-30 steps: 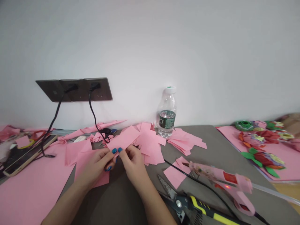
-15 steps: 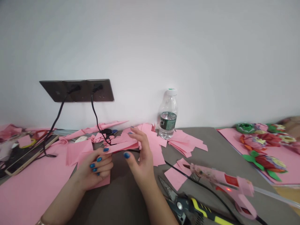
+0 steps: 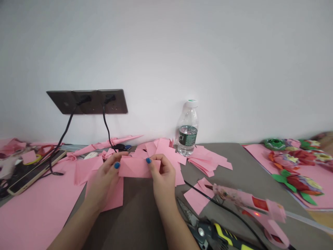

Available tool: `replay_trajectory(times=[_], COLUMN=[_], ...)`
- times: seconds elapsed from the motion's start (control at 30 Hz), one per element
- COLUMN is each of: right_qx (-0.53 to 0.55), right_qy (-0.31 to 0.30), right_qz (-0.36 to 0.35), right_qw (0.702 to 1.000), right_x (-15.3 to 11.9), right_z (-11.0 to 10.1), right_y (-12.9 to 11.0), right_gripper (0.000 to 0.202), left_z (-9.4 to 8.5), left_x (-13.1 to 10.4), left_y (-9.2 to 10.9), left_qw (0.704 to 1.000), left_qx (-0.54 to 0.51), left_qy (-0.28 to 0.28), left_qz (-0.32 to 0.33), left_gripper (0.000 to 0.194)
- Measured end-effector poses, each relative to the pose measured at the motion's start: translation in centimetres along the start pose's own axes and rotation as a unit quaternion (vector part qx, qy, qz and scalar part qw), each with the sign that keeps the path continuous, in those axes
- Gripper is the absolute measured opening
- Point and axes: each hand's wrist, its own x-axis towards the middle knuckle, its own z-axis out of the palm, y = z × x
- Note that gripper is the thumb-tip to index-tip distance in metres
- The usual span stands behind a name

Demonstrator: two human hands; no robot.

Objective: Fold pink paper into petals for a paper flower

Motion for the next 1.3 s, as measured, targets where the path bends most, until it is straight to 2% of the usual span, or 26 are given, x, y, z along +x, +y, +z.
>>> replay_trajectory(times=[0.17,0.27,0.43,0.87,1.0,1.13,1.3], right_qx=[-0.007,-0.003,0.013,0.004,0.011,0.023,0.044], right_qy=[-0.03,-0.05,-0.098,-0.093,-0.103,-0.088,-0.077], right_qz=[0.017,0.026,0.062,0.067,0.066,0.068,0.09], right_qw=[0.999,0.998,0.993,0.993,0.992,0.994,0.992], right_x=[-0.1,-0.1,-0.2,-0.3,-0.4,-0.3,-0.2], right_z=[0.2,0.3,0.5,0.4,0.4,0.6,0.7], right_y=[-0.3,-0.4,-0.5,-0.3,-0.3,-0.2,-0.1], right_gripper=[0.02,0.019,0.029,0.03,0.032,0.035,0.038], left_z=[-0.1,-0.4,-0.5,-0.2,-0.4,-0.8,-1.2], left_x=[-0.4,-0.2,-0.2,-0.1,-0.1,0.0,0.2], left_y=[-0.4,-0.6,-0.6,-0.3,-0.6,-1.1,-1.5], left_qw=[0.995,0.994,0.993,0.994,0.994,0.995,0.996], left_qx=[0.081,0.086,0.089,0.081,0.061,0.03,0.005], left_qy=[0.054,0.066,0.079,0.078,0.087,0.091,0.088], left_qz=[0.021,0.019,0.009,0.012,0.005,-0.005,-0.016], left_gripper=[0.02,0.02,0.026,0.019,0.027,0.038,0.036])
